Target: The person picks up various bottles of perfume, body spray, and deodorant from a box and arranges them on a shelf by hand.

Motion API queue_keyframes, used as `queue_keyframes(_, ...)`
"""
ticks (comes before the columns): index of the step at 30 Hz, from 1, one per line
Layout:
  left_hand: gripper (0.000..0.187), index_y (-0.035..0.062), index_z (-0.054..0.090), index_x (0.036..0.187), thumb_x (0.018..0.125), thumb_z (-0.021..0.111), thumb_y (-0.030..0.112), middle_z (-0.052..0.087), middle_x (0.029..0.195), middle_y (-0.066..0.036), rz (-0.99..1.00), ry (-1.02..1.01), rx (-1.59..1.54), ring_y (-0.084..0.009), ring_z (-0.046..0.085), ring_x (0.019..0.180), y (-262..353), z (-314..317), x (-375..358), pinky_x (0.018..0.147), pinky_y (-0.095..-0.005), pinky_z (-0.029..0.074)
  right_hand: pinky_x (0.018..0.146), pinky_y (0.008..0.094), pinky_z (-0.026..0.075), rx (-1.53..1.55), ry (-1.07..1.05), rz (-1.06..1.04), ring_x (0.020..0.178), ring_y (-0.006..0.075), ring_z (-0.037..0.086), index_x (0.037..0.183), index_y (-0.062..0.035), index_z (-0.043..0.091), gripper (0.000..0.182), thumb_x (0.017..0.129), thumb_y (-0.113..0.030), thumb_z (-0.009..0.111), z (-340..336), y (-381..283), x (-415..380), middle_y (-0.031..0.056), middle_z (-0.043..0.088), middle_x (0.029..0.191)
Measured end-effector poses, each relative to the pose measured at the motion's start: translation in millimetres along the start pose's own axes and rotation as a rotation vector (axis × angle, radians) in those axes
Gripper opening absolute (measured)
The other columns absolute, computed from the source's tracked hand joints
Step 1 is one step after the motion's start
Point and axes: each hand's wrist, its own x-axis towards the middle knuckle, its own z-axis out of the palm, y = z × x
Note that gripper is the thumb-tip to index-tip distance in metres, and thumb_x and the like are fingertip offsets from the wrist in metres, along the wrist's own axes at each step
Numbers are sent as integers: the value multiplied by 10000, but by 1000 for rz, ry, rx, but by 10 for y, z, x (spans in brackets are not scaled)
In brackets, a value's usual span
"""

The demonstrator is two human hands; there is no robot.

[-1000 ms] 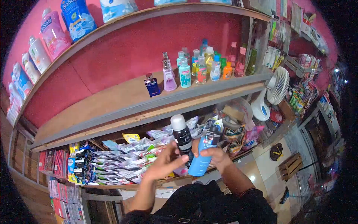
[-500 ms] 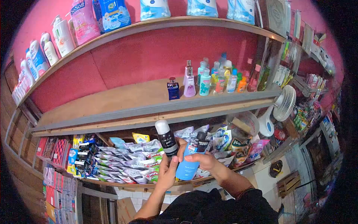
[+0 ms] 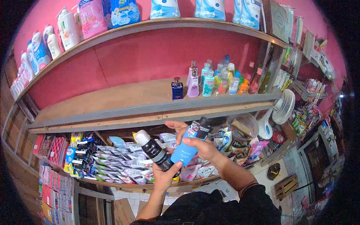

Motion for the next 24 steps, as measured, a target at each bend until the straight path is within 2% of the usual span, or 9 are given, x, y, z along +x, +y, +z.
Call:
queue_keyframes(2, 337, 10, 569, 1062, 790, 767, 36, 632, 870, -35, 52, 34, -11, -93, 606, 748, 10, -15, 9, 689, -249, 499, 1089, 446, 296, -102, 26, 122, 1298, 289, 436, 977, -56, 645, 267, 841, -286, 631, 22, -118, 16, 196, 511, 1333)
queue_keyframes(3, 321, 9, 574, 1047, 792, 767, 40, 630, 873, -34, 75, 64, -11, -93, 602, 745, 7, -38, 14, 688, -247, 497, 1018, 373, 384, -101, 11, 188, 1175, 214, 520, 1086, -47, 622, 282, 852, -196, 670, -15, -165, 13, 123, 580, 1177)
queue_keyframes(6, 319, 7, 573, 1031, 792, 776, 63, 623, 893, -33, 137, 143, 52, -96, 596, 755, -13, -123, 16, 693, -253, 497, 977, 325, 411, -137, -3, 290, 1096, 163, 551, 1167, -32, 582, 355, 856, -153, 702, -67, -475, 38, 79, 604, 1120)
queue_keyframes(11, 381, 14, 555, 1060, 770, 796, 63, 609, 944, -44, 219, 169, 132, -111, 594, 829, 0, -207, 18, 754, -265, 493, 887, 313, 447, -609, -232, 122, 987, 128, 551, 1204, -37, 561, 432, 838, -160, 753, -177, -787, 281, 59, 604, 1034)
queue_keyframes(17, 412, -14, 524, 1117, 778, 759, -4, 619, 1039, -100, 350, 213, 146, -126, 609, 838, 161, -138, 68, 750, -271, 504, 799, 300, 473, -757, -303, 33, 892, 137, 577, 1045, -33, 611, 343, 823, -241, 769, -80, -1076, 562, 65, 635, 936)
queue_keyframes(20, 448, -26, 500, 1162, 781, 737, -43, 625, 1062, -131, 359, 244, 115, -128, 624, 795, 258, -151, 88, 699, -256, 511, 820, 291, 470, -844, -193, -200, 934, 110, 555, 1049, -38, 616, 312, 807, -154, 775, -185, -1214, 834, 28, 617, 971)
queue_keyframes(22, 471, -27, 486, 1186, 782, 725, -62, 628, 1070, -144, 394, 254, 115, -126, 629, 764, 276, -221, 80, 667, -247, 513, 811, 291, 474, -859, -66, -164, 904, 107, 562, 1059, -36, 612, 307, 810, -138, 762, -282, -1382, 1063, 27, 620, 958)
queue_keyframes(23, 442, -15, 505, 1164, 781, 722, -55, 634, 1071, -141, 398, 277, 171, -126, 624, 763, 304, -248, 53, 678, -254, 515, 747, 321, 498, -975, -28, -323, 824, 119, 587, 1035, -21, 611, 327, 799, -189, 763, -419, -1369, 1223, 60, 640, 881)
queue_keyframes(24, 432, -13, 511, 1155, 780, 721, -53, 635, 1060, -133, 403, 300, 199, -123, 619, 756, 254, -322, 28, 677, -253, 514, 746, 336, 507, -972, 18, -251, 812, 150, 619, 1041, -17, 612, 330, 798, -188, 754, -508, -1398, 1353, 93, 657, 867)
